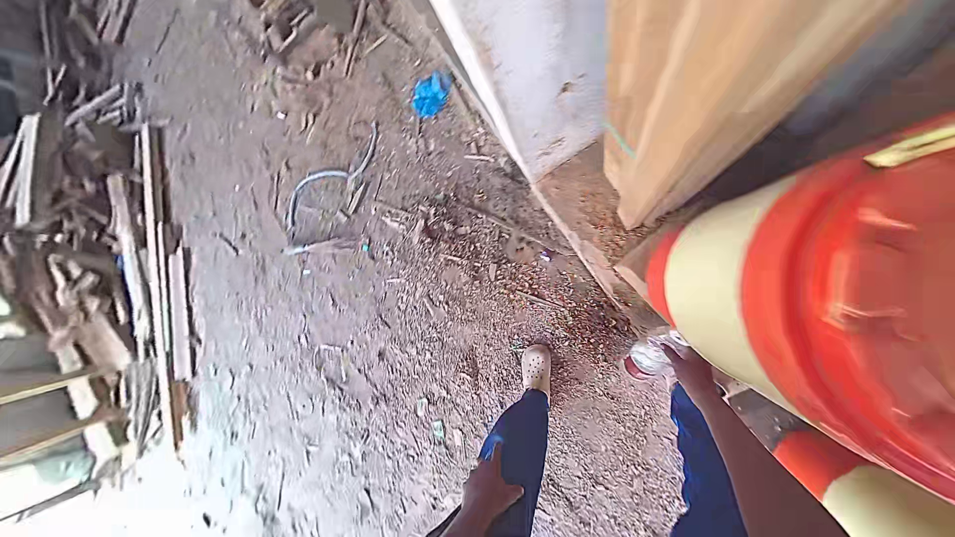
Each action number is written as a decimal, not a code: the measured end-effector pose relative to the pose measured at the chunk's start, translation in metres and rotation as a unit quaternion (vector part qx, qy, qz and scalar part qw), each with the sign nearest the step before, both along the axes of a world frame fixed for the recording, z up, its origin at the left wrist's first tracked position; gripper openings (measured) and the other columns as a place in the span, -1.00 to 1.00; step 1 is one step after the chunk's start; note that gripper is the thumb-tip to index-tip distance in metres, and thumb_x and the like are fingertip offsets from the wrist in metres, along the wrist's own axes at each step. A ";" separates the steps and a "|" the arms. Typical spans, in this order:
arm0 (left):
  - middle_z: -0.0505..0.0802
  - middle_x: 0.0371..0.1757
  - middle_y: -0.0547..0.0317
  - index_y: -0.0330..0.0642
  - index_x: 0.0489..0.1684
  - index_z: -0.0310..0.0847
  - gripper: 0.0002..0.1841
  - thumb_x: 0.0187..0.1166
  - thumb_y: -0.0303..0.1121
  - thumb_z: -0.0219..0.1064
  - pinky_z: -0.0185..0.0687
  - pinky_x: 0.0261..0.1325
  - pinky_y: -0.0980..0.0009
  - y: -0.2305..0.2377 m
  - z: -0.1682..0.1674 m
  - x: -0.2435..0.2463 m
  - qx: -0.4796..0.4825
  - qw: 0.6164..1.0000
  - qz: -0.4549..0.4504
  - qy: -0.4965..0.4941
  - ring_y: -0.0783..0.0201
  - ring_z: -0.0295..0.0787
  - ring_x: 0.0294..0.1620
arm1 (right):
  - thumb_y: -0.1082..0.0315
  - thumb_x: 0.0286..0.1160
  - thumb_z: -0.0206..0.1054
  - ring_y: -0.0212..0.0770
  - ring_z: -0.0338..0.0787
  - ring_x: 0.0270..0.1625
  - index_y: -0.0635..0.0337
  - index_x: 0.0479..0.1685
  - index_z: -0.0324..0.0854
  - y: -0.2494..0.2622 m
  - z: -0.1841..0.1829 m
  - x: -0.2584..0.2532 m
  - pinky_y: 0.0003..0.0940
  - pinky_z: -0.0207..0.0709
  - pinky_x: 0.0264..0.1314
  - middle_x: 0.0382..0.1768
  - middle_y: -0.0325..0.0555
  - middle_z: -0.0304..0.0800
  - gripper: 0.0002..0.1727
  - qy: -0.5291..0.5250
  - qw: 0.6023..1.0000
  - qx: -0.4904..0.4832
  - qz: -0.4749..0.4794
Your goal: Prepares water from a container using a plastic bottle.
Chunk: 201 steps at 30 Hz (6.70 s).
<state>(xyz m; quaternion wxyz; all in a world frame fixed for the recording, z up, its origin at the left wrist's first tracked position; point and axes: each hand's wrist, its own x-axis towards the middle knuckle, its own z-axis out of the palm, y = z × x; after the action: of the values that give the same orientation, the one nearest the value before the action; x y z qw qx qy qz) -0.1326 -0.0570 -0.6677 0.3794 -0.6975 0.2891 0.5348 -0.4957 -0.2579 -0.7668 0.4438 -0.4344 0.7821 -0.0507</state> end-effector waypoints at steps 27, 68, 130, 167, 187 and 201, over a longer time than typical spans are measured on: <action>0.10 0.92 0.13 0.04 0.73 0.40 -0.43 0.68 -0.15 0.12 -0.21 0.78 -0.32 -0.011 -0.022 -0.025 -0.088 0.995 -0.052 0.008 -0.13 -0.27 0.93 | 0.34 0.70 0.31 0.16 0.71 0.33 0.49 0.66 0.22 -0.001 -0.007 0.010 -0.02 0.63 0.31 0.56 0.47 0.40 -0.36 -0.050 0.983 0.077 -0.161; 0.12 0.92 0.15 0.03 0.70 0.44 -0.46 0.68 -0.24 0.09 -0.24 0.78 -0.35 -0.021 -0.034 -0.042 -0.079 0.994 -0.073 0.012 -0.10 -0.21 0.93 | 0.33 0.72 0.27 0.01 0.73 0.23 0.49 0.64 0.22 -0.012 0.007 0.009 -0.22 0.63 0.24 0.52 0.44 0.41 -0.39 -0.088 0.979 0.130 -0.132; 0.34 0.82 0.13 -0.04 0.60 0.52 -0.50 0.75 -0.18 -0.03 -0.17 0.79 -0.27 -0.008 -0.043 -0.043 -0.043 0.994 -0.095 0.031 -0.03 -0.06 0.90 | 0.37 0.65 0.35 0.03 0.69 0.29 0.43 0.63 0.26 -0.012 0.002 0.004 -0.16 0.62 0.26 0.52 0.37 0.44 -0.38 -0.093 0.978 0.137 -0.130; 0.39 0.79 0.16 -0.02 0.64 0.48 -0.48 0.72 -0.17 -0.02 -0.15 0.78 -0.27 -0.014 -0.043 -0.037 -0.042 0.993 -0.106 0.030 0.00 -0.03 0.89 | 0.36 0.65 0.36 -0.04 0.71 0.21 0.42 0.64 0.23 -0.012 0.001 0.008 -0.21 0.63 0.21 0.49 0.36 0.44 -0.36 -0.084 0.978 0.129 -0.143; 0.39 0.79 0.18 -0.03 0.61 0.50 -0.50 0.72 -0.18 -0.01 -0.13 0.78 -0.27 -0.017 -0.042 -0.039 -0.040 0.993 -0.104 0.032 0.00 -0.05 0.90 | 0.32 0.66 0.36 -0.04 0.72 0.18 0.43 0.62 0.27 -0.011 -0.001 0.005 -0.20 0.61 0.23 0.46 0.37 0.48 -0.37 -0.077 0.980 0.137 -0.120; 0.40 0.79 0.15 -0.01 0.62 0.50 -0.48 0.73 -0.17 -0.05 -0.14 0.79 -0.23 -0.015 -0.044 -0.040 -0.038 0.992 -0.112 0.032 0.02 0.00 0.88 | 0.36 0.63 0.37 -0.05 0.70 0.23 0.39 0.65 0.24 -0.010 0.001 0.005 -0.19 0.62 0.23 0.50 0.33 0.45 -0.35 -0.090 0.979 0.125 -0.134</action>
<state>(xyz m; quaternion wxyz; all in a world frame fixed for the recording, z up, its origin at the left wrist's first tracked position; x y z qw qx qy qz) -0.1726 -0.0722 -0.7122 0.4009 -0.6568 0.3978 0.4996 -0.4908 -0.2677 -0.7662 0.5520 -0.2606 0.7904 -0.0503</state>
